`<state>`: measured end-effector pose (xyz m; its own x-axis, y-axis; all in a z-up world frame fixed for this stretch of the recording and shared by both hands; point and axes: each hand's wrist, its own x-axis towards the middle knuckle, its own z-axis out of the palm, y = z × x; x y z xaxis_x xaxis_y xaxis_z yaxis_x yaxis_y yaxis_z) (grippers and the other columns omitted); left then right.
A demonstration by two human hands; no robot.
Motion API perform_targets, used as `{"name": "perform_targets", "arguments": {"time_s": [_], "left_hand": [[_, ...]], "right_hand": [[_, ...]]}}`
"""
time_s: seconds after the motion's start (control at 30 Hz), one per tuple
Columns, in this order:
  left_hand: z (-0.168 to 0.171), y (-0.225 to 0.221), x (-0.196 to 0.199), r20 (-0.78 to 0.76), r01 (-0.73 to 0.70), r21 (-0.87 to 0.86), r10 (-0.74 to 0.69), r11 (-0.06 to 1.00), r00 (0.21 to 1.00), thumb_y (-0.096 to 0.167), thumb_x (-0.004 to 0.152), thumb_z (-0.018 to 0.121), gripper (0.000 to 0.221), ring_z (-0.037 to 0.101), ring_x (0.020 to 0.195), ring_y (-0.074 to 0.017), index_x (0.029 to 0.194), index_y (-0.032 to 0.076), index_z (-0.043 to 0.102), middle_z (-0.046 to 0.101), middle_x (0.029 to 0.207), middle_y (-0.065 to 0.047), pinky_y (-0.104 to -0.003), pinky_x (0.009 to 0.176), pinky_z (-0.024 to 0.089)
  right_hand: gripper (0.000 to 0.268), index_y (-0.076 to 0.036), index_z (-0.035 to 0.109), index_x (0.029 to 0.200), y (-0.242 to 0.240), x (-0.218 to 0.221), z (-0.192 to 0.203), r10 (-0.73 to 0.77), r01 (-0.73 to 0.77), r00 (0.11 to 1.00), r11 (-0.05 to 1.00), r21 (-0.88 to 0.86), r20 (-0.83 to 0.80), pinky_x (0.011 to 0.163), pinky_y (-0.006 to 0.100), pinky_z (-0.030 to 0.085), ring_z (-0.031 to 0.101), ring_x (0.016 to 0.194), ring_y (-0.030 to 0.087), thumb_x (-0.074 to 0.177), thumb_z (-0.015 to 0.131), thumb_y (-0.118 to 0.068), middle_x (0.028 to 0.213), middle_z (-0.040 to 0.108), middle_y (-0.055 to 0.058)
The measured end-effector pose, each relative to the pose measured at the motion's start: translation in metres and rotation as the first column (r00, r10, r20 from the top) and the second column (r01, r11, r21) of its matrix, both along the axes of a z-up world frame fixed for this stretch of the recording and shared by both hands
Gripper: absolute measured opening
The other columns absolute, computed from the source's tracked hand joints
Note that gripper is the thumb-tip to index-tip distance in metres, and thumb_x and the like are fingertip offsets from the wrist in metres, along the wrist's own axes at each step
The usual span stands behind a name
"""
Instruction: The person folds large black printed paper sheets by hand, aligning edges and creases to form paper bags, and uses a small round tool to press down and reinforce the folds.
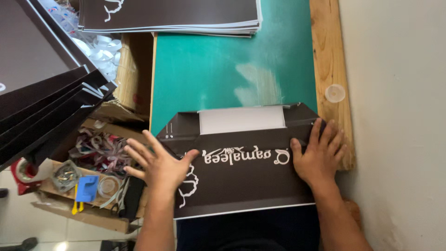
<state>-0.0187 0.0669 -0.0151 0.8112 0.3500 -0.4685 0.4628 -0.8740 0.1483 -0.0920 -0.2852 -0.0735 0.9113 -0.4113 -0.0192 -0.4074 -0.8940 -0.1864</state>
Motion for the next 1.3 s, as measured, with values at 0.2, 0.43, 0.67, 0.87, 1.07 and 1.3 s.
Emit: {"name": "perform_targets", "arguments": {"time_s": [0.2, 0.43, 0.67, 0.87, 1.07, 1.3], "left_hand": [[-0.022, 0.025, -0.010, 0.152, 0.017, -0.115, 0.000, 0.993, 0.988, 0.070, 0.067, 0.077, 0.133, -0.002, 0.157, -0.0384, 0.164, 0.023, 0.000, -0.005, 0.171, -0.019, -0.073, 0.117, 0.007], [-0.011, 0.031, -0.008, 0.204, 0.119, -0.025, -0.112, 0.993, 0.973, 0.058, 0.074, 0.078, 0.119, 0.000, 0.157, -0.0395, 0.164, 0.022, 0.008, -0.001, 0.169, -0.022, -0.071, 0.115, 0.008], [0.036, -0.031, 0.008, 0.435, 0.658, 0.262, -0.695, 0.706, 0.572, 0.042, 0.077, 0.080, 0.106, 0.017, 0.152, -0.0382, 0.157, 0.004, 0.022, 0.025, 0.163, -0.024, -0.064, 0.116, 0.015], [0.071, -0.077, 0.058, 0.060, 0.891, 0.175, -0.908, 0.419, 0.415, 0.053, 0.080, 0.079, 0.106, 0.042, 0.139, -0.0282, 0.165, 0.015, 0.028, 0.052, 0.141, -0.012, -0.053, 0.126, 0.022], [0.008, -0.055, 0.061, 0.508, 0.862, 0.416, -0.860, 0.290, 0.044, 0.058, 0.078, 0.071, 0.070, 0.051, 0.121, -0.0357, 0.137, 0.022, 0.060, 0.054, 0.137, -0.017, -0.050, 0.098, 0.039], [-0.003, -0.127, 0.002, 0.193, 0.649, 0.211, -0.682, 0.731, 0.705, 0.054, 0.100, 0.062, 0.064, 0.051, 0.125, -0.0367, 0.135, 0.001, 0.062, 0.055, 0.134, -0.017, -0.045, 0.095, 0.049]], "right_hand": [[0.075, -0.017, 0.025, 0.163, -0.014, -0.008, -0.002, -0.005, 0.005, 1.000, 1.000, 0.030, -0.013, 0.115, 0.070, 0.014, 0.012, 0.153, 0.046, 0.098, 0.044, -0.048, 0.171, 0.016, 0.012], [0.070, -0.017, 0.029, 0.165, -0.027, -0.015, -0.004, 0.048, -0.050, 0.991, 0.999, 0.019, 0.124, 0.117, 0.067, 0.020, 0.027, 0.150, 0.043, 0.099, 0.049, -0.034, 0.169, 0.033, 0.010], [0.062, -0.004, 0.048, 0.154, -0.052, 0.012, 0.011, 0.016, -0.034, 0.945, 0.998, 0.049, 0.328, 0.112, 0.055, 0.040, 0.049, 0.130, 0.048, 0.095, 0.061, -0.020, 0.142, 0.056, 0.025], [0.033, -0.001, 0.062, 0.122, -0.107, 0.099, -0.016, 0.371, -0.313, 0.839, 0.927, -0.206, 0.397, 0.113, 0.050, 0.044, 0.053, 0.133, 0.045, 0.094, 0.068, -0.019, 0.145, 0.059, 0.029], [0.017, -0.004, 0.073, 0.109, -0.090, 0.100, 0.019, 0.224, -0.266, 0.827, 0.964, 0.006, 0.515, 0.099, 0.044, 0.054, 0.067, 0.116, 0.035, 0.095, 0.071, -0.015, 0.131, 0.068, 0.015], [0.023, 0.000, 0.070, 0.110, 0.035, 0.037, 0.060, 0.352, -0.615, 0.671, 0.757, 0.223, 0.653, 0.104, 0.040, 0.054, 0.066, 0.123, 0.034, 0.089, 0.073, -0.010, 0.131, 0.067, 0.017]]}}
